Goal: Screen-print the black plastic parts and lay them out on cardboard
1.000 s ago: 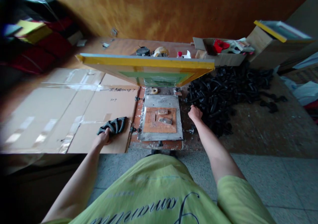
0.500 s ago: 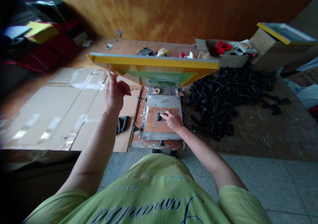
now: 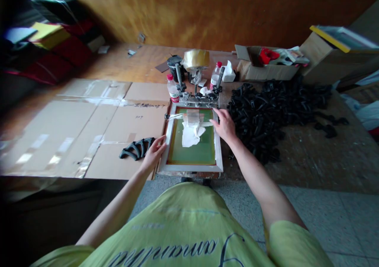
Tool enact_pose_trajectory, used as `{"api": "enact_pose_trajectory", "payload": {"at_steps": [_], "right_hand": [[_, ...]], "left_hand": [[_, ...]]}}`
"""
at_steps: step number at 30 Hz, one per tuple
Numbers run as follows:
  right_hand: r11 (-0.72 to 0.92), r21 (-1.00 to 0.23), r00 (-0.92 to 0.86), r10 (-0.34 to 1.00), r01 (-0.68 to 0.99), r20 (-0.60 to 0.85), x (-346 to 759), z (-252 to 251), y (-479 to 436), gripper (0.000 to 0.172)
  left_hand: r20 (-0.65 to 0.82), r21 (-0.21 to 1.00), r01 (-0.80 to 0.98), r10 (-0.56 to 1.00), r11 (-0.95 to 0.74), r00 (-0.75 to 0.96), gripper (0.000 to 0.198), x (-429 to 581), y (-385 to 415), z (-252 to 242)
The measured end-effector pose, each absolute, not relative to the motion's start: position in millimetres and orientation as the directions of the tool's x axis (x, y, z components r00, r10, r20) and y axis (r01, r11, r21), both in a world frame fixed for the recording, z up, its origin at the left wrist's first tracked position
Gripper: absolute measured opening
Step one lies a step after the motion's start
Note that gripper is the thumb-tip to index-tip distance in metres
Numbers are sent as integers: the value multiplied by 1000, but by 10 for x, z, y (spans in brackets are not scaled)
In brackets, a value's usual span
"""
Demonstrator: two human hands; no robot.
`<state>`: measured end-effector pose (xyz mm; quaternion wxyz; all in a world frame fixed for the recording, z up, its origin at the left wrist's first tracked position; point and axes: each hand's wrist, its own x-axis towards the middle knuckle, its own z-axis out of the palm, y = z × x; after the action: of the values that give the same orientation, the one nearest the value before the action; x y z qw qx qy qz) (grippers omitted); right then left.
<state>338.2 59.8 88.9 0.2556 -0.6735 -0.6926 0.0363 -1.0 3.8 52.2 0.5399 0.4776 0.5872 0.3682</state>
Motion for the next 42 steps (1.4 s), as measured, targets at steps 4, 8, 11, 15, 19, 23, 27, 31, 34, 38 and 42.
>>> {"api": "enact_pose_trajectory", "payload": {"at_steps": [4, 8, 11, 15, 19, 23, 27, 31, 34, 38, 42], "right_hand": [[303, -260, -245, 941, 917, 234, 2798, 1003, 892, 44], [349, -234, -353, 935, 907, 26, 2542, 846, 737, 15], [475, -244, -487, 873, 845, 13, 2661, 781, 442, 24], [628, -264, -661, 749, 733, -54, 2848, 892, 322, 30], [552, -240, -572, 820, 799, -21, 2782, 933, 436, 19], [539, -218, -543, 838, 814, 45, 2704, 760, 307, 31], [548, -283, -566, 824, 787, 24, 2737, 757, 242, 23], [379, -333, -367, 925, 863, 103, 2636, 1026, 607, 35], [279, -350, -224, 956, 894, 191, 2709, 1255, 949, 58], [86, -471, 104, 926, 878, 362, 3316, 1351, 1160, 46], [-150, -551, 323, 918, 821, 231, 3725, 1017, 940, 40]], "left_hand": [[-306, 904, 321, 952, 282, 25, 65, -14, 91, 102], [-290, 897, 361, 956, 256, 41, 60, -56, 135, -72], [-286, 904, 341, 958, 257, 36, 58, -66, 128, -110], [-298, 906, 325, 954, 271, 38, 58, -55, 119, -117], [-299, 917, 288, 953, 275, 41, 60, -52, 119, -85], [-322, 926, 231, 945, 300, 64, 61, -41, 111, -34], [-350, 922, 197, 935, 334, 54, 62, -7, 99, 66], [-371, 923, 135, 926, 359, 76, 70, -14, 90, 317], [-353, 934, 94, 930, 344, 106, 74, -50, 103, 598], [-268, 958, -76, 958, 276, 105, 56, -13, 241, 1044], [-42, 957, -284, 998, 54, 49, 55, 182, 621, 1533]]}}
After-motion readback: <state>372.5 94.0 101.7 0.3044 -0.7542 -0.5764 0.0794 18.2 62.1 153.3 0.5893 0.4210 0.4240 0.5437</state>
